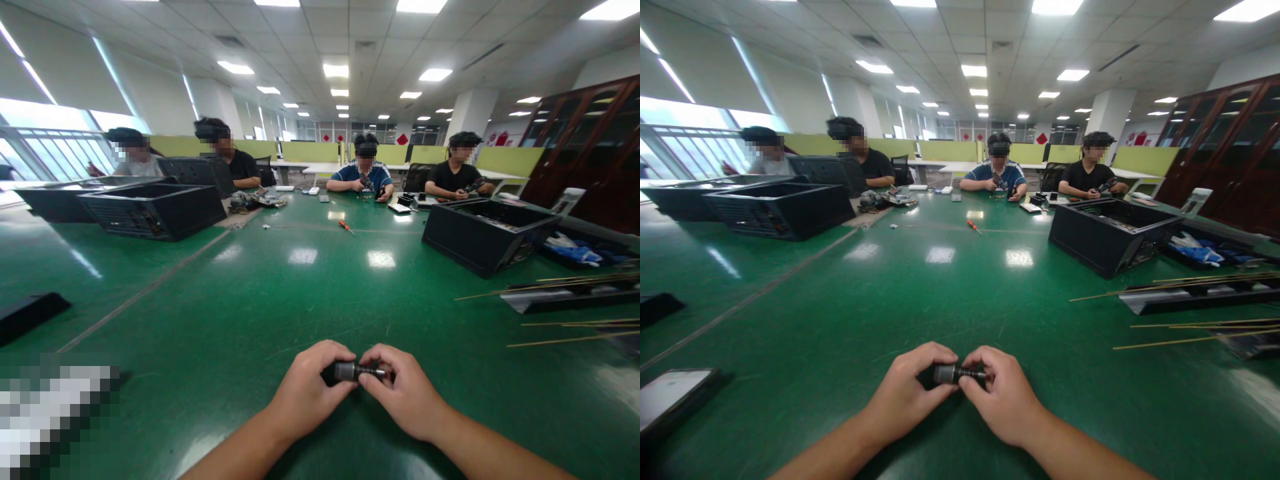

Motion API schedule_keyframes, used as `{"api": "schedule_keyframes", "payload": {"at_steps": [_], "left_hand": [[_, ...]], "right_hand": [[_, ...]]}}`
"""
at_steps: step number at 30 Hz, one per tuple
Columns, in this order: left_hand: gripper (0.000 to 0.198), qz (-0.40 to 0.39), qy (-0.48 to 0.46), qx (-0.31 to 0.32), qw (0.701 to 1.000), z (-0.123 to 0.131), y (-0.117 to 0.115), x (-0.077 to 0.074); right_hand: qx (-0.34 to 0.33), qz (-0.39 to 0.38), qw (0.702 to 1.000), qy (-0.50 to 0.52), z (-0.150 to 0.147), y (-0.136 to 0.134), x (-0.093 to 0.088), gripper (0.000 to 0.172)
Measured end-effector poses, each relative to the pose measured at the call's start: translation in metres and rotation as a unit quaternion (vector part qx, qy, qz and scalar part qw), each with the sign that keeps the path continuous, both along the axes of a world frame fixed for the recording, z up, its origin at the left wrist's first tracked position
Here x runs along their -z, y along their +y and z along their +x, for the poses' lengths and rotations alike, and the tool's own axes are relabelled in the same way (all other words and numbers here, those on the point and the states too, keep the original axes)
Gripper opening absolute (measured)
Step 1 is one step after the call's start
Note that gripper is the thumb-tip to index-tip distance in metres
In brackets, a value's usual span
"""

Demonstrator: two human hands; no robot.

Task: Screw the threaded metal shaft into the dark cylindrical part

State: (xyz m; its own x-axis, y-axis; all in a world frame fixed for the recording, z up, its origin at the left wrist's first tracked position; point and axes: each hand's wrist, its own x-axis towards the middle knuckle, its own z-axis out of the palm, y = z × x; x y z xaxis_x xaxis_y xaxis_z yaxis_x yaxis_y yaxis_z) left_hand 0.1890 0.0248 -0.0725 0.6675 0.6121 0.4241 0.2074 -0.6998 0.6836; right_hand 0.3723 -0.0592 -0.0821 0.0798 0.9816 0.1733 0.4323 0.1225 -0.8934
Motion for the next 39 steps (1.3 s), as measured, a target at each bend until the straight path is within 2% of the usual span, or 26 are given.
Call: {"api": "schedule_keyframes", "payload": {"at_steps": [15,39], "left_hand": [[0.027,0.017,-0.01,-0.004,1.0,-0.0011,-0.0002,-0.0018],[0.025,0.009,0.0,-0.023,1.0,-0.0023,0.0009,-0.0011]], "right_hand": [[-0.008,-0.027,0.999,0.044,-0.0012,-0.0002,0.0019,0.01],[-0.008,-0.031,0.999,0.04,-0.0001,-0.0005,0.0003,0.007]]}}
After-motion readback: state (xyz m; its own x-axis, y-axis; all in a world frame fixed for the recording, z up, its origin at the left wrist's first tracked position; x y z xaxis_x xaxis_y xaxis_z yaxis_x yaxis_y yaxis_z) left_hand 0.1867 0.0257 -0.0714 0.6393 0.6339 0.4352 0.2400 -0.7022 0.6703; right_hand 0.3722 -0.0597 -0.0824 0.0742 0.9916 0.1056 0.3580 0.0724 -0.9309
